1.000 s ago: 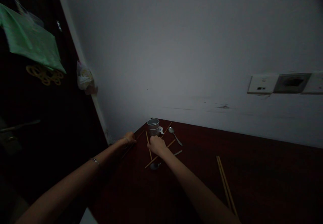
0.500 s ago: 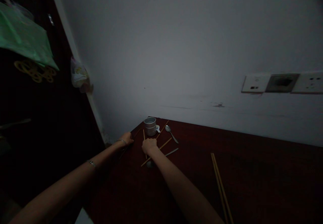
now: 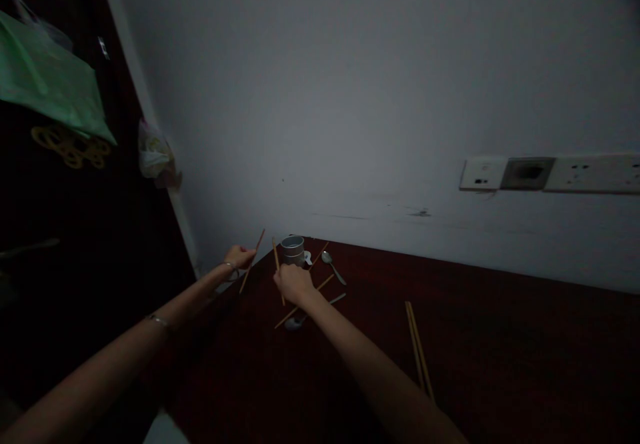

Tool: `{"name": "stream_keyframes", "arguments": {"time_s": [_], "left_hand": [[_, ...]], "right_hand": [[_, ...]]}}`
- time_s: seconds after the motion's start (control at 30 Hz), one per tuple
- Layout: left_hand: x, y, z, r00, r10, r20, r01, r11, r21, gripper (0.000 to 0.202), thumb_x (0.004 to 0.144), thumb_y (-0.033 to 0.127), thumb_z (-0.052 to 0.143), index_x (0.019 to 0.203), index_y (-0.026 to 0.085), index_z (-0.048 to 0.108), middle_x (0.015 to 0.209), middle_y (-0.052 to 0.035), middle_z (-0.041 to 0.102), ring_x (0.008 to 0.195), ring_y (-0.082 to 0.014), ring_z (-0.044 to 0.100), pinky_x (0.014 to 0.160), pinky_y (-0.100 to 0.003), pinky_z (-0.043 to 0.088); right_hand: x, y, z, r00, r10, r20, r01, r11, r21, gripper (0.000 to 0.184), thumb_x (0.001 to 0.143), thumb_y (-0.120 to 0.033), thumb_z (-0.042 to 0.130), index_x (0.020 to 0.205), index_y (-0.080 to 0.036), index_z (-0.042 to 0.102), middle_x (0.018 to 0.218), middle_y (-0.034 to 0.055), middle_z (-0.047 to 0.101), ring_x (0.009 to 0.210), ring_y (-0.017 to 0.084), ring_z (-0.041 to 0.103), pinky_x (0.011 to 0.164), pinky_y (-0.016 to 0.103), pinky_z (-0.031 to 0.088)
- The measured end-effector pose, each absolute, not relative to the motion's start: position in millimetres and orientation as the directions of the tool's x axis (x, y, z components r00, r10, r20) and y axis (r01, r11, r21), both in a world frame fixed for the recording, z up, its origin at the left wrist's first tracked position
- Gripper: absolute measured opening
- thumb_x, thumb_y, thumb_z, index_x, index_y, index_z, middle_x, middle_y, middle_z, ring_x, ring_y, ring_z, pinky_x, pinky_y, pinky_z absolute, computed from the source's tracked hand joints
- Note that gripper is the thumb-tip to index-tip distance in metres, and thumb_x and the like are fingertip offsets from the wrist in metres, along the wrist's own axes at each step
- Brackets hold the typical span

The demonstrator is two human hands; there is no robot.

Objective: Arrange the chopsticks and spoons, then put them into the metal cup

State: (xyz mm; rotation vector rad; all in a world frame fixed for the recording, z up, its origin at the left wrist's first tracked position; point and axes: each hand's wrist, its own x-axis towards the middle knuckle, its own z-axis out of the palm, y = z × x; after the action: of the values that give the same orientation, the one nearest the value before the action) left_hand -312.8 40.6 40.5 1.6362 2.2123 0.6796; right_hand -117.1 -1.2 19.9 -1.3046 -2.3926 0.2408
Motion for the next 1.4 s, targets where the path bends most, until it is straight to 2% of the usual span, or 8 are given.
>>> {"name": "stream_keyframes", "arguments": {"time_s": [0.17,0.23,0.33,0.53,0.73,1.03,1.2,1.4], "left_hand": [[-281,22,78,-0.252,0.960,0.120,0.624,0.067,0.778,0.027,0.081,0.032,0.033,0.067,0.014,0.048,0.054,0.0004,0.051,0.060,-0.0096,0.051,0.062,-0.022,0.042],[-260,12,86,-0.187,0.977,0.104,0.417,-0.017,0.909,0.021,0.077,0.032,0.041,0.067,0.014,0.047,0.057,0.0003,0.052,0.063,-0.0102,0.052,0.065,-0.023,0.043],[-221,-1,90,-0.079,0.996,0.047,0.189,-0.032,0.981,0.014,0.074,0.026,0.046,0.070,0.014,0.049,0.065,-0.0024,0.057,0.067,-0.0114,0.055,0.065,-0.023,0.044],[-138,-13,79,0.107,0.994,-0.034,-0.063,0.041,0.997,0.007,0.071,0.021,0.055,0.071,0.013,0.054,0.078,-0.0057,0.063,0.069,-0.0114,0.058,0.061,-0.022,0.045],[-62,-20,60,0.224,0.973,-0.053,-0.138,0.086,0.987,0.008,0.069,0.019,0.058,0.070,0.011,0.057,0.077,-0.0087,0.065,0.060,-0.0100,0.058,0.047,-0.017,0.041],[15,-15,37,0.283,0.955,-0.087,-0.292,0.172,0.941,0.008,0.069,0.021,0.060,0.072,0.014,0.058,0.078,-0.0064,0.065,0.058,-0.0081,0.058,0.041,-0.014,0.038],[41,-17,30,0.301,0.947,-0.112,-0.352,0.219,0.910,0.008,0.068,0.019,0.061,0.072,0.012,0.058,0.076,-0.0076,0.066,0.054,-0.0078,0.057,0.040,-0.014,0.037],[55,-17,15,0.295,0.952,-0.079,-0.372,0.191,0.908,0.010,0.065,0.019,0.064,0.072,0.012,0.061,0.072,-0.0058,0.065,0.055,-0.0076,0.057,0.040,-0.014,0.037]], "right_hand": [[-82,-14,38,-0.405,0.838,0.367,0.700,0.542,-0.465,0.041,0.089,-0.037,0.023,0.091,-0.015,0.057,0.088,0.0119,0.064,0.080,0.019,0.060,0.065,0.027,0.041],[-65,-18,43,-0.363,0.833,0.418,0.666,0.546,-0.508,0.039,0.089,-0.037,0.023,0.088,-0.016,0.056,0.082,0.0090,0.064,0.073,0.016,0.059,0.062,0.024,0.038],[-39,-24,45,-0.302,0.815,0.495,0.592,0.567,-0.572,0.037,0.089,-0.037,0.025,0.083,-0.017,0.055,0.074,0.0048,0.061,0.065,0.013,0.055,0.058,0.021,0.034],[18,-43,31,-0.201,0.803,0.561,0.462,0.583,-0.669,0.034,0.087,-0.038,0.028,0.073,-0.017,0.051,0.064,0.0000,0.055,0.058,0.010,0.047,0.053,0.019,0.031],[78,-63,12,-0.114,0.826,0.552,0.436,0.540,-0.719,0.034,0.085,-0.039,0.030,0.067,-0.017,0.047,0.057,-0.0029,0.047,0.053,0.010,0.042,0.052,0.020,0.030],[141,-68,8,-0.015,0.862,0.506,0.469,0.453,-0.758,0.034,0.084,-0.043,0.032,0.064,-0.018,0.044,0.055,-0.0032,0.046,0.052,0.010,0.042,0.049,0.020,0.030],[155,-70,4,-0.011,0.873,0.487,0.463,0.436,-0.772,0.032,0.084,-0.040,0.032,0.069,-0.017,0.048,0.060,-0.0008,0.052,0.054,0.011,0.045,0.050,0.021,0.033],[167,-66,1,-0.016,0.889,0.457,0.458,0.413,-0.787,0.033,0.084,-0.041,0.033,0.068,-0.017,0.048,0.063,0.0006,0.055,0.058,0.012,0.049,0.053,0.021,0.035]]}}
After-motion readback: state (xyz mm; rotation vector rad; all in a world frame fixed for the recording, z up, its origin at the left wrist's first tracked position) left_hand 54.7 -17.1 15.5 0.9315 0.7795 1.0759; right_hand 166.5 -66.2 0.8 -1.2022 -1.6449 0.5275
